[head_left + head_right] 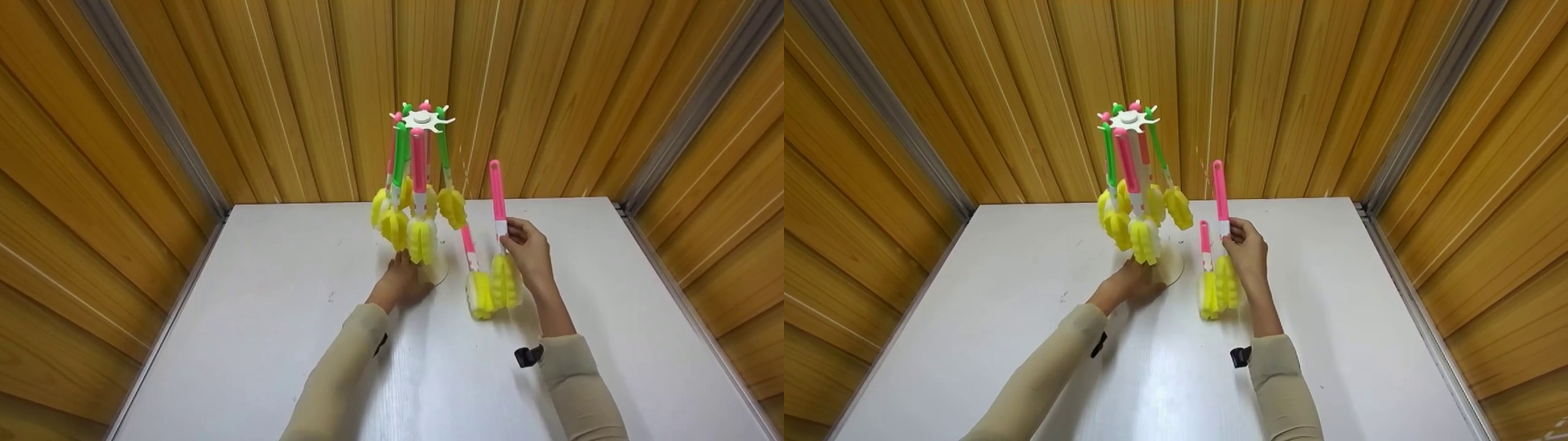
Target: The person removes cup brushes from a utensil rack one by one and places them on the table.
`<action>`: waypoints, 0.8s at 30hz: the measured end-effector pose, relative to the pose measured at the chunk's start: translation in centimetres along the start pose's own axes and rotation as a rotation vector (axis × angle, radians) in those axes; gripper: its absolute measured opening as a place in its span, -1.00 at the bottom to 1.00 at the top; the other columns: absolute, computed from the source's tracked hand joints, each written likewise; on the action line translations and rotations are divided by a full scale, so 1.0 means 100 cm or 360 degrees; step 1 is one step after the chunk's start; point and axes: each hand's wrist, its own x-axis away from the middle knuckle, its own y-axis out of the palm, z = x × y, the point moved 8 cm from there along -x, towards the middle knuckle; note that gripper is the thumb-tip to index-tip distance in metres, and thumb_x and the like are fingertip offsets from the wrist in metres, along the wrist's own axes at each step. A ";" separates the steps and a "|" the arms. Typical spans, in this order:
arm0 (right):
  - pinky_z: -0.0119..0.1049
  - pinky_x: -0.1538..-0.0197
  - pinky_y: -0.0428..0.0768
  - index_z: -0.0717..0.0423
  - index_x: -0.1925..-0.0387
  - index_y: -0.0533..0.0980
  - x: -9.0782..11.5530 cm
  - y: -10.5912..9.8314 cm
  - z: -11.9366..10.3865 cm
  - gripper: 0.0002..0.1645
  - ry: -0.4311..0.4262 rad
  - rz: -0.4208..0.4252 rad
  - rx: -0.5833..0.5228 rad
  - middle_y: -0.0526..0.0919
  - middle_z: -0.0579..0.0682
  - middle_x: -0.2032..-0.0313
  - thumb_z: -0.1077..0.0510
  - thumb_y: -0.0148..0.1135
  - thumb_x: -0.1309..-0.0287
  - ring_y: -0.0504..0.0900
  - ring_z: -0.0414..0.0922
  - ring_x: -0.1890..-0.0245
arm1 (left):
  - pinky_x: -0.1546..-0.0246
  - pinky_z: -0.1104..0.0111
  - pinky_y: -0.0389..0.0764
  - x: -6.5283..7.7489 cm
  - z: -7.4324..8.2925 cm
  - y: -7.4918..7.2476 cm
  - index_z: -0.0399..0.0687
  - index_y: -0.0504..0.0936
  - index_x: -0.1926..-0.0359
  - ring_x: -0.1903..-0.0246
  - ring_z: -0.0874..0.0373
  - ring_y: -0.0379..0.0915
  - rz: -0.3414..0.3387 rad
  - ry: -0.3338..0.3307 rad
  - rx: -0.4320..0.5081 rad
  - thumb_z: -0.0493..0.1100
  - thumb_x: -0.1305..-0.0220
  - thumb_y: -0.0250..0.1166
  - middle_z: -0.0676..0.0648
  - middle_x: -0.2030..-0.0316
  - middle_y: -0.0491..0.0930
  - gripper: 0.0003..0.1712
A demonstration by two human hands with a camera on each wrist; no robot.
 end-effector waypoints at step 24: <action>-0.51 0.04 0.63 0.25 -0.41 0.37 -0.022 -0.012 0.054 -0.44 0.0201 -0.0009 0.0093 0.54 0.28 -0.23 0.28 0.14 -0.44 0.59 -0.13 -0.04 | -0.55 0.11 -0.06 0.001 -0.002 0.001 -0.10 -0.17 -0.61 -0.56 -0.05 -0.11 -0.0032 -0.0036 -0.0059 0.27 -0.36 0.26 -0.20 -0.58 -0.11 0.12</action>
